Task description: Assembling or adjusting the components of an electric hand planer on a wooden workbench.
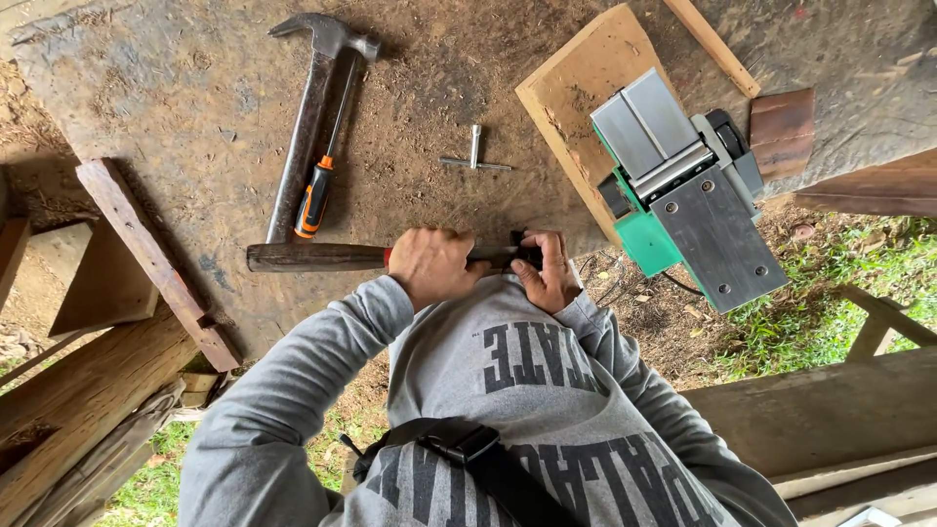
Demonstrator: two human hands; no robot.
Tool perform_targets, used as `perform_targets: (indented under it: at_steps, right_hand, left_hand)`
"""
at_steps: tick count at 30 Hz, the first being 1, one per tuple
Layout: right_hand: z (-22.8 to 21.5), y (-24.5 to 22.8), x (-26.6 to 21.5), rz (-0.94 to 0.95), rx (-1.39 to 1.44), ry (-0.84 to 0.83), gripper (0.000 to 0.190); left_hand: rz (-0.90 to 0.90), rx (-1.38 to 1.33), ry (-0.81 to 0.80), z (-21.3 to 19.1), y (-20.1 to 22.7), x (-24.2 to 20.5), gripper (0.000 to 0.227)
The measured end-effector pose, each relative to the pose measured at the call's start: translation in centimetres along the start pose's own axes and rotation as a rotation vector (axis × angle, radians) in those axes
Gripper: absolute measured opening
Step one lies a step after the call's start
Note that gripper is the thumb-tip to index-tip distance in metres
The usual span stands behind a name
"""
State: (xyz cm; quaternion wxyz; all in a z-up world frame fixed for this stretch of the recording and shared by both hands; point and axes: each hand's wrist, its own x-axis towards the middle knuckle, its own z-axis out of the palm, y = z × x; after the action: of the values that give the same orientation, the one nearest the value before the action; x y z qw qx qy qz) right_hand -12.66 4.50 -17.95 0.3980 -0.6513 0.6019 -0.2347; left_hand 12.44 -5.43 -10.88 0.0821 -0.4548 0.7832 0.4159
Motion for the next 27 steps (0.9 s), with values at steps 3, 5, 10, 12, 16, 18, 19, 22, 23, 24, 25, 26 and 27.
perform_targets:
  at_steps: [3,5,10,12,16,18,19,22,23,24,25,26,27]
  right_hand:
    - [0.0,-0.1,-0.1,-0.003,-0.006,-0.002,0.044]
    - [-0.1,0.1,-0.4,-0.004,-0.013,-0.004,0.045]
    - [-0.1,-0.5,-0.4,-0.057,-0.036,0.000,0.042]
    - [-0.1,-0.5,-0.2,-0.052,-0.041,0.009,0.042]
    - [0.1,-0.4,-0.2,-0.040,-0.036,0.022,0.043]
    - [0.2,-0.5,-0.3,-0.036,-0.043,0.025,0.044]
    - [0.3,-0.5,-0.3,-0.032,-0.052,0.032,0.044]
    - [0.3,-0.2,-0.1,-0.047,-0.052,0.026,0.044]
    - [0.2,-0.1,-0.1,-0.046,-0.052,0.022,0.044]
    - [0.2,-0.1,-0.2,-0.038,-0.046,0.012,0.045]
    - [0.2,-0.1,-0.2,-0.029,-0.040,0.001,0.046]
    - [0.2,-0.1,-0.1,-0.028,-0.040,0.000,0.046]
    - [0.1,-0.2,0.1,-0.015,-0.029,-0.005,0.046]
  left_hand:
    - [0.035,0.001,0.018,0.2,-0.3,-0.4,0.045]
    - [0.059,0.002,0.035,0.4,-0.4,-0.3,0.045]
    - [-0.031,-0.001,0.053,0.8,-0.8,1.2,0.046]
    - [-0.027,0.019,0.028,1.0,-0.7,1.5,0.045]
    - [0.015,0.034,0.041,1.8,-1.0,1.6,0.044]
    - [0.024,0.039,0.024,1.6,-0.9,1.4,0.044]
    - [0.036,0.046,0.008,1.5,-0.9,1.2,0.045]
    - [0.053,0.068,-0.024,2.0,-1.3,1.2,0.043]
    - [0.052,0.065,-0.025,1.9,-1.2,1.0,0.043]
    - [0.069,0.052,-0.010,1.7,-1.1,0.8,0.042]
    - [0.086,0.040,0.006,1.6,-0.9,0.6,0.041]
    - [0.086,0.039,0.004,1.1,-0.9,0.4,0.041]
    - [0.090,0.025,0.002,0.6,-0.8,0.3,0.043]
